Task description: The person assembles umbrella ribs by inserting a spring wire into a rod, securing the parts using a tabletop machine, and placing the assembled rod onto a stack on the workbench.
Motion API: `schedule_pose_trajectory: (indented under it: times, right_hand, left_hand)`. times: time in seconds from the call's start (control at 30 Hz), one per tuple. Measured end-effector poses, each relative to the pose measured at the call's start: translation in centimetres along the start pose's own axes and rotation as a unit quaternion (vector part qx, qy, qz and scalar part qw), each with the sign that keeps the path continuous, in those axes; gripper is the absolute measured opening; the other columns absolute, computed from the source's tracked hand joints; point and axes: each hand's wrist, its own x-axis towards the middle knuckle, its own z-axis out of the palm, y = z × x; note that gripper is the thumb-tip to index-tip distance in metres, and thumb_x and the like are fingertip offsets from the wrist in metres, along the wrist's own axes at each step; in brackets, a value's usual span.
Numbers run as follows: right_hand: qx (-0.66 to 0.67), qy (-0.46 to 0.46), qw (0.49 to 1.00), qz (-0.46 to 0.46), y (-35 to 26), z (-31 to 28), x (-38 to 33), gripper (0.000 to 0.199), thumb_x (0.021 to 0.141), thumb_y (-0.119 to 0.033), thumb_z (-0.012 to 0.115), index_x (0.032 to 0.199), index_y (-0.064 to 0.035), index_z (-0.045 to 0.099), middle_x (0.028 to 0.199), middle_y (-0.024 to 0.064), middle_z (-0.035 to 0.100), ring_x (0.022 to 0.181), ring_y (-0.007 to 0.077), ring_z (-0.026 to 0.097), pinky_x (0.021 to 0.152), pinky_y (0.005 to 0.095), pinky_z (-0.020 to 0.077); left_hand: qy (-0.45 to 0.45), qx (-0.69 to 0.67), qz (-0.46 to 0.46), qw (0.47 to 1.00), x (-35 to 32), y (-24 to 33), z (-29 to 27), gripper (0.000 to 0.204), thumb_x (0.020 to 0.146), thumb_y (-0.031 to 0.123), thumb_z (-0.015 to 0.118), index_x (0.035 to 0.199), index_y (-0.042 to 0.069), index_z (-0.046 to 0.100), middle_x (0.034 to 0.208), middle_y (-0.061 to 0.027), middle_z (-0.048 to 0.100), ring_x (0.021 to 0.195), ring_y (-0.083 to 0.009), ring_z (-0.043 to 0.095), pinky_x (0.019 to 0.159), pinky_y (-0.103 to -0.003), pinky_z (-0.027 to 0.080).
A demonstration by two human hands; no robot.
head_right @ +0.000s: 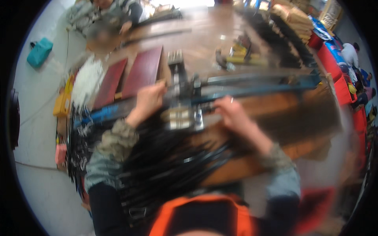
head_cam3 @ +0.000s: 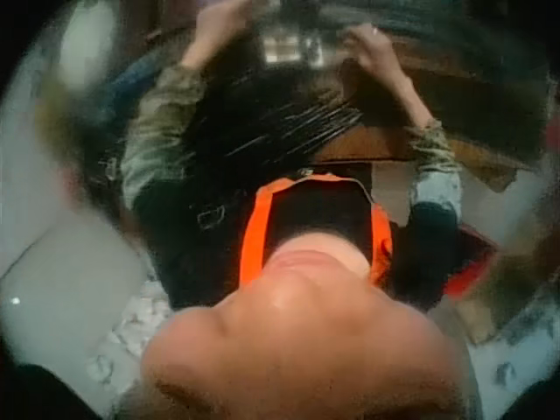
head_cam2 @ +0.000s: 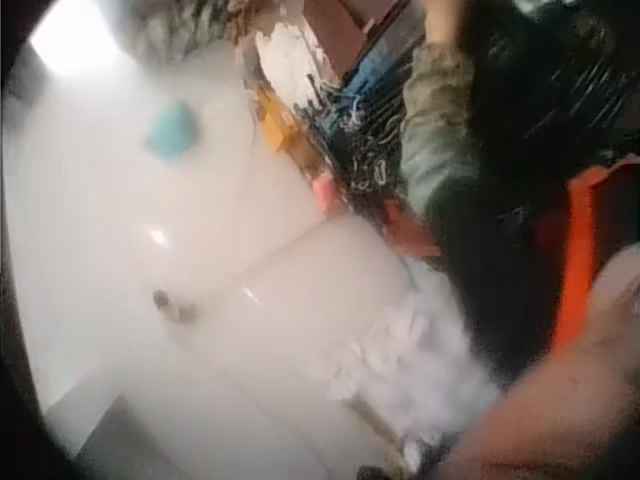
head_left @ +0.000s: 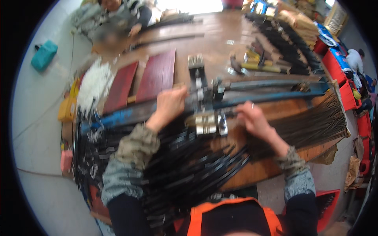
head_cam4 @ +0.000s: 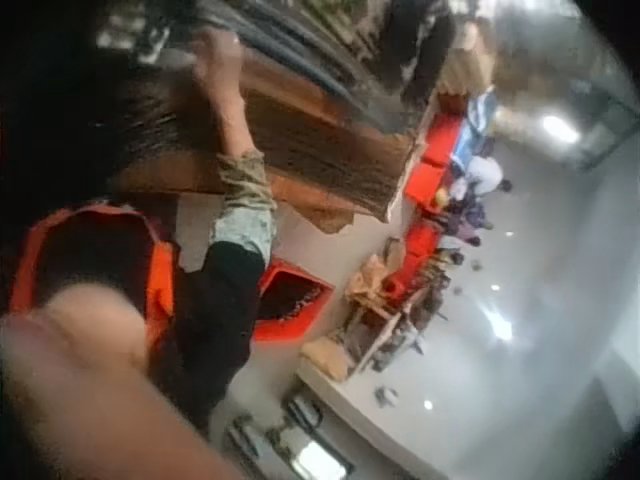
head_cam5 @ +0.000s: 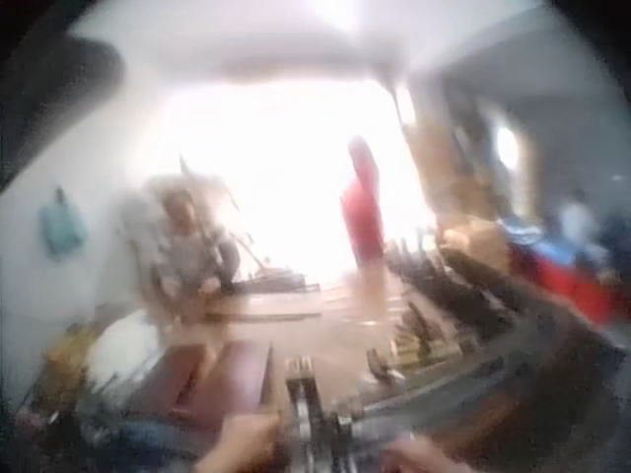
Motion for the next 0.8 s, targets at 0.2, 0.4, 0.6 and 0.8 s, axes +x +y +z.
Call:
schedule_pose_trajectory:
  times: [0.2,0.4,0.6,0.8]
  right_hand:
    - [-0.119,-0.169,0.965,0.160,0.9,-1.8,-1.0,0.065,0.075,-0.034,0.083,0.126,-0.0027,0.058,0.110,0.0195,0.062,0.108,0.0346,0.058,0.090,0.0405,0.0461]
    - [-0.110,-0.212,0.969,0.065,-0.3,-1.6,-5.6,0.043,0.073,-0.031,0.083,0.103,-0.0049,0.067,0.091,0.0123,0.057,0.093,0.0331,0.055,0.081,0.0413,0.0451]
    - [-0.121,-0.216,0.967,0.066,0.8,-1.7,-5.5,0.015,0.085,-0.017,0.073,0.091,-0.0030,0.072,0.082,0.0099,0.060,0.081,0.0275,0.062,0.071,0.0377,0.0486]
    - [-0.144,-0.201,0.960,0.128,0.6,-1.3,-6.0,0.016,0.088,-0.017,0.070,0.089,-0.0019,0.067,0.084,0.0125,0.062,0.080,0.0318,0.061,0.072,0.0391,0.0488]
  left_hand:
    - [-0.017,0.074,0.064,0.995,0.7,-0.9,0.9,0.015,0.093,0.023,0.060,0.085,0.011,0.056,0.076,-0.0082,0.065,0.066,-0.0315,0.066,0.056,-0.044,0.051]
    - [0.063,0.174,0.174,0.967,-2.0,-13.0,-2.0,0.009,0.088,0.020,0.067,0.087,0.012,0.064,0.076,-0.0069,0.061,0.075,-0.0256,0.063,0.069,-0.040,0.049]
    - [0.059,0.132,0.149,0.978,-5.5,-2.9,-2.9,0.013,0.086,0.022,0.071,0.082,0.012,0.063,0.077,-0.0062,0.060,0.074,-0.0246,0.061,0.067,-0.038,0.046]
    - [-0.306,-0.067,0.113,0.943,-13.6,12.1,-3.9,0.011,0.083,0.012,0.066,0.088,0.005,0.060,0.085,-0.0110,0.059,0.079,-0.0281,0.062,0.070,-0.039,0.052]
